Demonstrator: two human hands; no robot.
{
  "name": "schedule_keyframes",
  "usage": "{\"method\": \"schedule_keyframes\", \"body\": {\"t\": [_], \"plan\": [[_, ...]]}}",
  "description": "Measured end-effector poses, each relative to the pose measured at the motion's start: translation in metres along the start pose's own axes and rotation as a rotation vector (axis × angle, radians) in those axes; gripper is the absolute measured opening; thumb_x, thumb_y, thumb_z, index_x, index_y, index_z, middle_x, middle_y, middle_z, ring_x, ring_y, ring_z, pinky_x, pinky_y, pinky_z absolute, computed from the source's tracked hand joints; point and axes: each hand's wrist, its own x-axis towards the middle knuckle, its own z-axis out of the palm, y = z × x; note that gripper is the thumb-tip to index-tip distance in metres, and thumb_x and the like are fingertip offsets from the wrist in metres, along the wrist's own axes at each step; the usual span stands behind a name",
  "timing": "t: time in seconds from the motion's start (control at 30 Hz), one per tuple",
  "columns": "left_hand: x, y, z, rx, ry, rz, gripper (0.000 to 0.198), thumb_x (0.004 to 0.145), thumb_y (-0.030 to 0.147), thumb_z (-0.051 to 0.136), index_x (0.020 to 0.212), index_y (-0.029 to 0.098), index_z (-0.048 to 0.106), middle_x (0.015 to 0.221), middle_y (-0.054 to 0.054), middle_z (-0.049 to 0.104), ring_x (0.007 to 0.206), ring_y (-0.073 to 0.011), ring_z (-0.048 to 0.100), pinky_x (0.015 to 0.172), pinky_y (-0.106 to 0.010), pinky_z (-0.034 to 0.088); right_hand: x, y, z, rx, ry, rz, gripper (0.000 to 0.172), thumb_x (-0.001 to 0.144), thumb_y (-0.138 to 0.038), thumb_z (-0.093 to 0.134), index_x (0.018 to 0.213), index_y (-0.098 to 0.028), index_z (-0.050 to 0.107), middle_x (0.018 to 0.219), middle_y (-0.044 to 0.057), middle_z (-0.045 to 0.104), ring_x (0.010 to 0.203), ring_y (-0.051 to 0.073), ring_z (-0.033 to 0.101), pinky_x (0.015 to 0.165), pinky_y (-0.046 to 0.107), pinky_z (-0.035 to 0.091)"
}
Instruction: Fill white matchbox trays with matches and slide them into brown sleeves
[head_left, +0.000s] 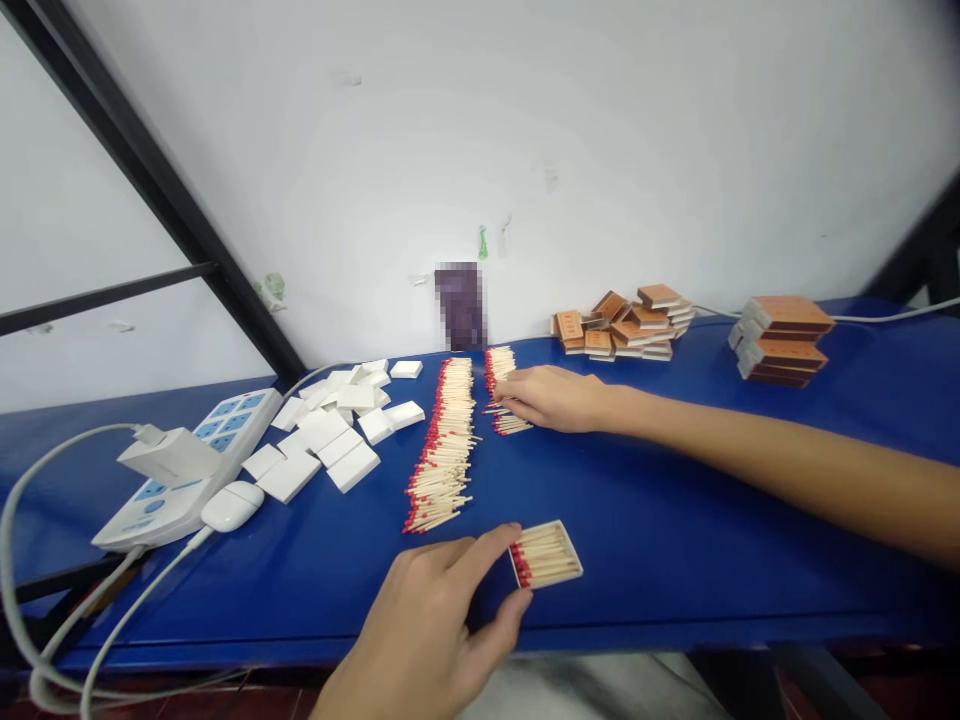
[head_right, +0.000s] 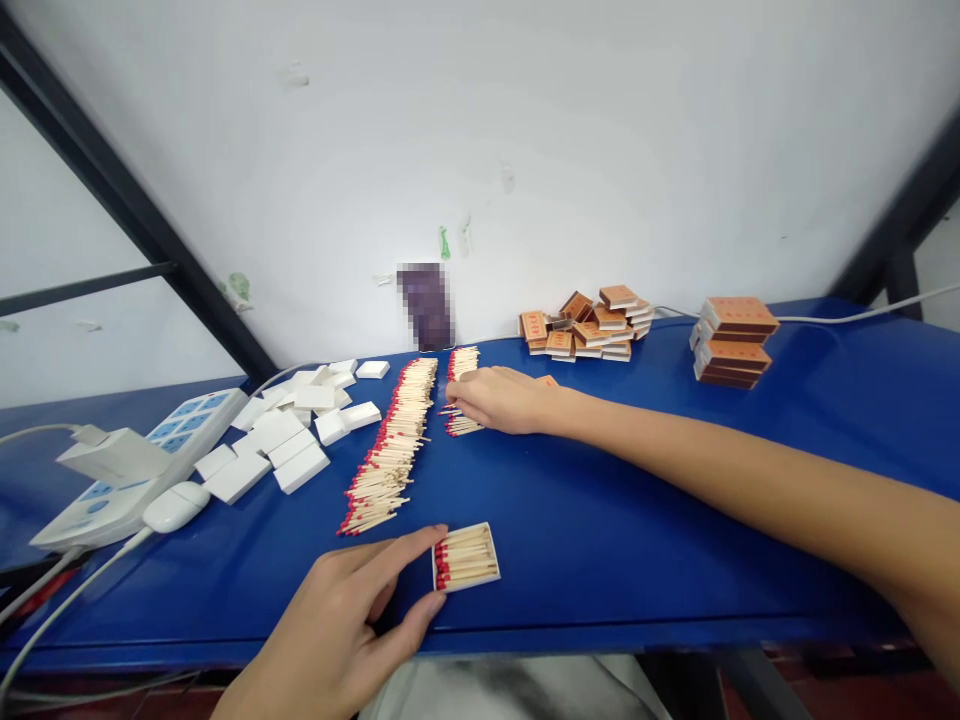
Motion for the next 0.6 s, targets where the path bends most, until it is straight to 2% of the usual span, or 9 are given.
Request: {"method": "schedule_keyframes", "body": {"t": [0.13, 0.37, 0.6], "plan": [[0.001, 0.001, -0.002, 0.001, 0.006, 0.002, 0.037, 0.095, 0.031, 0.059, 0.132, 0.024, 0.059, 0.064, 0.004, 0.057, 0.05, -0.0142, 0.052, 0.063, -0.027, 0.052, -0.009, -0.004, 0.005, -0.005, 0.011, -0.042, 0.032, 0.1, -0.027, 0.042, 0.124, -0.023, 0.064, 0.111, 0.008, 0.065, 0.081, 0.017, 0.061, 0.066, 0.028, 0.036], [0.001, 0.001, -0.002, -0.012, -0.008, -0.004, 0.038, 0.095, 0.029, 0.059, 0.133, 0.023, 0.058, 0.065, 0.004, 0.056, 0.05, -0.0149, 0.051, 0.064, -0.03, 0.053, -0.013, -0.008, 0.015, 0.087, 0.094, 0.103, 0.033, 0.096, -0.022, 0.046, 0.119, -0.02, 0.07, 0.099, 0.006, 0.067, 0.085, 0.018, 0.062, 0.069, 0.028, 0.037], [0.001, 0.002, -0.002, 0.002, -0.008, -0.013, 0.038, 0.096, 0.031, 0.058, 0.133, 0.023, 0.059, 0.064, 0.004, 0.054, 0.051, -0.0154, 0.052, 0.067, -0.032, 0.054, -0.014, -0.011, 0.015, 0.095, 0.159, 0.178, 0.027, 0.092, -0.021, 0.048, 0.104, -0.017, 0.072, 0.097, 0.006, 0.069, 0.086, 0.018, 0.062, 0.07, 0.028, 0.035]]}}
